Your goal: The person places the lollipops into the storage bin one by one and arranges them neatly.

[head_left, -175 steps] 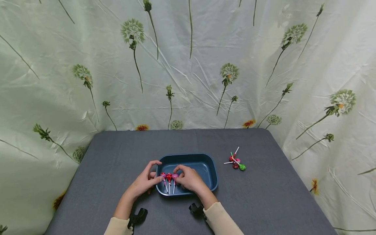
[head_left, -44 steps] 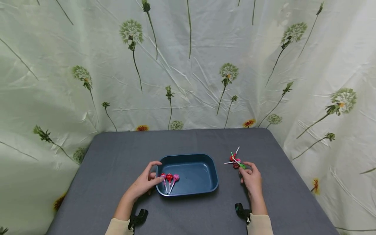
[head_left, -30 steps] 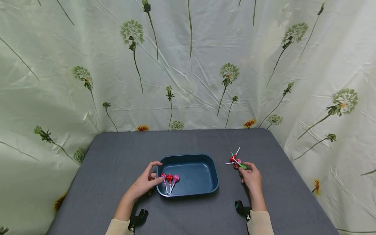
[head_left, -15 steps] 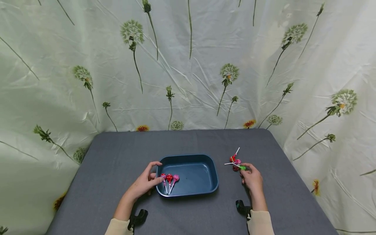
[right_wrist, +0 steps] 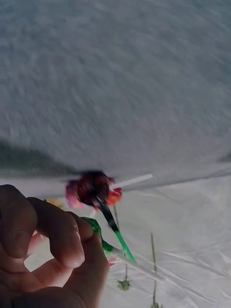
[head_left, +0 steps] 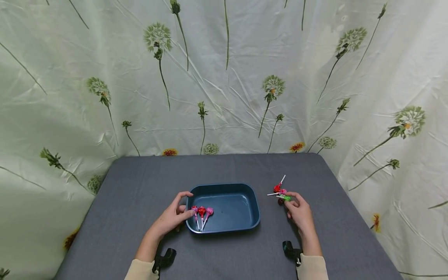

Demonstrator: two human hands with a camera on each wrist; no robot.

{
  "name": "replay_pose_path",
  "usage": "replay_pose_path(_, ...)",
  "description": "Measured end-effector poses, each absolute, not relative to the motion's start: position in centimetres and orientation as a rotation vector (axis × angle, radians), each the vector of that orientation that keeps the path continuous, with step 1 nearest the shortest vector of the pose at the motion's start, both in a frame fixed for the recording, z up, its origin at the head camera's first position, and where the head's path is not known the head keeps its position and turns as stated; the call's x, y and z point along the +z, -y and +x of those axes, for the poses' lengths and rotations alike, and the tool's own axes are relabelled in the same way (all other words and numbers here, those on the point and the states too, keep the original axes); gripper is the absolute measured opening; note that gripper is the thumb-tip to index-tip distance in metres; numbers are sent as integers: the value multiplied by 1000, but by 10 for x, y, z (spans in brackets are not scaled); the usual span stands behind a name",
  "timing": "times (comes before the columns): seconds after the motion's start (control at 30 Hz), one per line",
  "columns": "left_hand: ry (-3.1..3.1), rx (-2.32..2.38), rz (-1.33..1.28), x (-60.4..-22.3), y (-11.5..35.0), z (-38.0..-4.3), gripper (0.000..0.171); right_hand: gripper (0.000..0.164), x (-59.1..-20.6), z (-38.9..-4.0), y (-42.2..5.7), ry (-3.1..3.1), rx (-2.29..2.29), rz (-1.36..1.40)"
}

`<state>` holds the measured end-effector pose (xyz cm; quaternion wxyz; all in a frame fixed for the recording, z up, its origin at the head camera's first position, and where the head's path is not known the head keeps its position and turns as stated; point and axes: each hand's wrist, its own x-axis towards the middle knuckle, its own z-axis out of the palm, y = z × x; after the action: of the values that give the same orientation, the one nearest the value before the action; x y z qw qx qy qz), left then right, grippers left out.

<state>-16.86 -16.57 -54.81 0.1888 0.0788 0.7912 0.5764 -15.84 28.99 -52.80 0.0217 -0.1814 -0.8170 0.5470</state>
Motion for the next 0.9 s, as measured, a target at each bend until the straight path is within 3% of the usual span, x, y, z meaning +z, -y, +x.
replay_pose_path(0.6,-2225,1619,210,-549,166,-168,61,31,-478,-155,-247,2487,1805,-318)
replay_pose_path(0.9,-2211,1628,213,-548,165,-168,61,32,-472,-158,-223,2532,1821,-199)
